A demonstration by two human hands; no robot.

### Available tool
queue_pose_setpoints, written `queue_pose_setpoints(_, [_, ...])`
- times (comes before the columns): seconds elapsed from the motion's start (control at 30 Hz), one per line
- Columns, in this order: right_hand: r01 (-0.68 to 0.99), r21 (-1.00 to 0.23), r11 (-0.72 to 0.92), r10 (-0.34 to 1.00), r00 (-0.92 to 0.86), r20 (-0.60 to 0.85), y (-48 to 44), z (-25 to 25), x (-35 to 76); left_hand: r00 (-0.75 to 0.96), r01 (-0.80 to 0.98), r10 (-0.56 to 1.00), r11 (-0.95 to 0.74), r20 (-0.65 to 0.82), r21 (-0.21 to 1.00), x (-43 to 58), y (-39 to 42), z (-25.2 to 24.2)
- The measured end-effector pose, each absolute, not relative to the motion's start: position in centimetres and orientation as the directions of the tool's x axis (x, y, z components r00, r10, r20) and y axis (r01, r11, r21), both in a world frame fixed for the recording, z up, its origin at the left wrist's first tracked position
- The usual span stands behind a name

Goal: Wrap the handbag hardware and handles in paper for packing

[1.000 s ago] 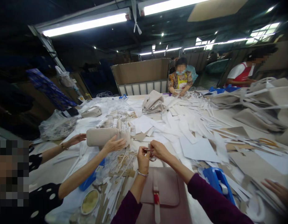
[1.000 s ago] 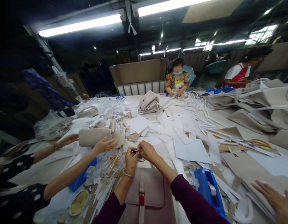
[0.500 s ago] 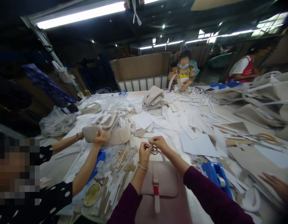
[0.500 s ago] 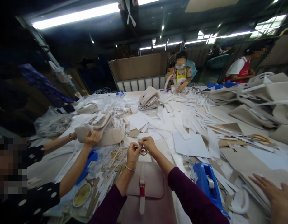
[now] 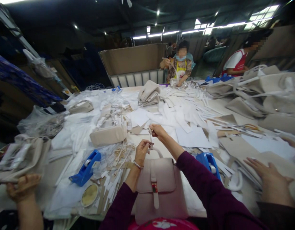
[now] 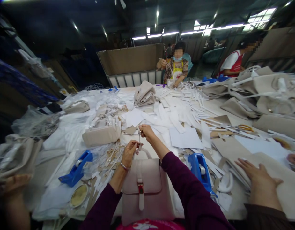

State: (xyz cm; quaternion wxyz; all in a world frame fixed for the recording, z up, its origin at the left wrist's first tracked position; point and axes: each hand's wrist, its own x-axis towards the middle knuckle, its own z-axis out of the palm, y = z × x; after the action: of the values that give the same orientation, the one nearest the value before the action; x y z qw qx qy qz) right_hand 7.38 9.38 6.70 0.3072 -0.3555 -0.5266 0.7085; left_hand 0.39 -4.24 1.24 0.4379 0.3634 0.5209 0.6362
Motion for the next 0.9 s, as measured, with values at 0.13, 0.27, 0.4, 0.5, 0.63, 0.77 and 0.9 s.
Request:
queue_pose_setpoints(0.13, [-0.076, -0.976, -0.205, 0.823, -0.554, -0.130, 9.4, 8.4, 7.4, -0.301, -0.185, 0.952, -0.004, -0.052, 0.983, 0.5, -4.2, 1.2])
queue_pose_setpoints(0.27, [0.032, -0.999, -0.007, 0.747, -0.665, -0.026, 9.0, 9.3, 7.4, -0.329, -0.127, 0.944, -0.004, -0.039, 0.992, 0.5, -3.9, 1.7])
queue_pose_setpoints(0.4, [0.155, -0.933, 0.326, 0.693, -0.710, 0.125, 8.8, 9.4, 7.6, -0.331, -0.034, 0.943, 0.036, -0.045, 0.999, 0.6, -3.5, 1.9])
queue_pose_setpoints(0.5, [0.236, -0.840, 0.488, 0.677, -0.710, 0.194, 8.7, 9.7, 7.7, -0.328, 0.000, 0.941, 0.090, -0.085, 0.996, 0.7, -3.4, 1.6])
queue_pose_setpoints(0.63, [0.256, -0.818, 0.516, 0.718, -0.650, 0.250, 8.2, 10.6, 7.6, -0.322, 0.091, 0.945, 0.095, -0.061, 0.991, 0.7, -3.6, 1.1])
queue_pose_setpoints(0.77, [0.175, -0.828, 0.533, 0.728, -0.593, 0.344, 7.8, 10.8, 7.5, -0.277, 0.125, 0.961, 0.064, -0.028, 0.990, 0.4, -4.0, 1.1])
queue_pose_setpoints(0.9, [0.116, -0.802, 0.586, 0.710, -0.550, 0.440, 7.2, 10.7, 8.0, -0.236, 0.099, 0.971, -0.007, 0.030, 0.995, 0.4, -4.2, 1.7])
